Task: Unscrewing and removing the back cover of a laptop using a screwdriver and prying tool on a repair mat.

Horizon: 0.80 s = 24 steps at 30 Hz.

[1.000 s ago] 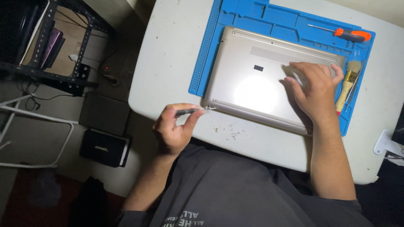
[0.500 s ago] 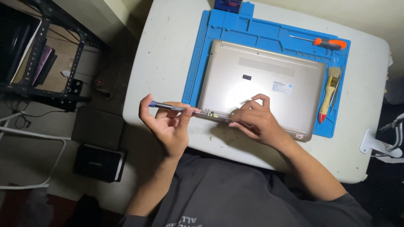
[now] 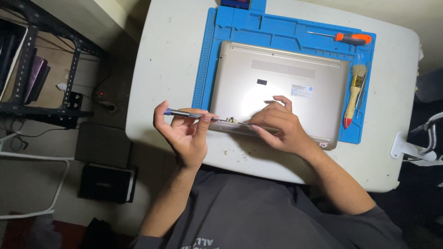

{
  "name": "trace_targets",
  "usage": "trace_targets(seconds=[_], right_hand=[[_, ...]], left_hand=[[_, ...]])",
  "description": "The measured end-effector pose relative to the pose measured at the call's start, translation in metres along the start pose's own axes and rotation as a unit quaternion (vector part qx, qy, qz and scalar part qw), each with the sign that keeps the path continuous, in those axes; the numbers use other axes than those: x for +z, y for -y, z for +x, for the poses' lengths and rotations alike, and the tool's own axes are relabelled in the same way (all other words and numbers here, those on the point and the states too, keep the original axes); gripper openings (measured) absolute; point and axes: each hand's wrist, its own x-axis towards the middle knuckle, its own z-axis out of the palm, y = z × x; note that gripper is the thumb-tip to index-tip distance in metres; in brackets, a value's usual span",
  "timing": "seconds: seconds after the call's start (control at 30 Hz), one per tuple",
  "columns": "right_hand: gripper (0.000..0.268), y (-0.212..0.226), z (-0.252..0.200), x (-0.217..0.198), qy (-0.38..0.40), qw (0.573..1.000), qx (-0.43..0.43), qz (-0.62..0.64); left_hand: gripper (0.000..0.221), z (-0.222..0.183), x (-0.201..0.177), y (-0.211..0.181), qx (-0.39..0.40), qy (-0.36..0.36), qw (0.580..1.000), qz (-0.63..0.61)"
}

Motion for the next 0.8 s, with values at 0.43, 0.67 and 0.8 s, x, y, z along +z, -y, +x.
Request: trace_targets(seconds=[0.43, 0.67, 0.8], right_hand=[[0.004, -0.001, -0.001, 0.002, -0.093, 0.995, -0.003, -0.033], [0.01, -0.004, 0.004, -0.025, -0.075, 0.996, 0.037, -0.012], [0.012, 0.016, 0.009, -0.071, 0.017, 0.998, 0.061, 0.022]], left_hand=[[0.08, -0.01, 0.021, 0.031, 0.03, 0.077, 0.996, 0.014], [0.078, 0.008, 0.044, 0.025, 0.052, 0.139, 0.989, -0.024], [0.073, 0.025, 0.079, 0.011, 0.066, 0.258, 0.962, -0.061]])
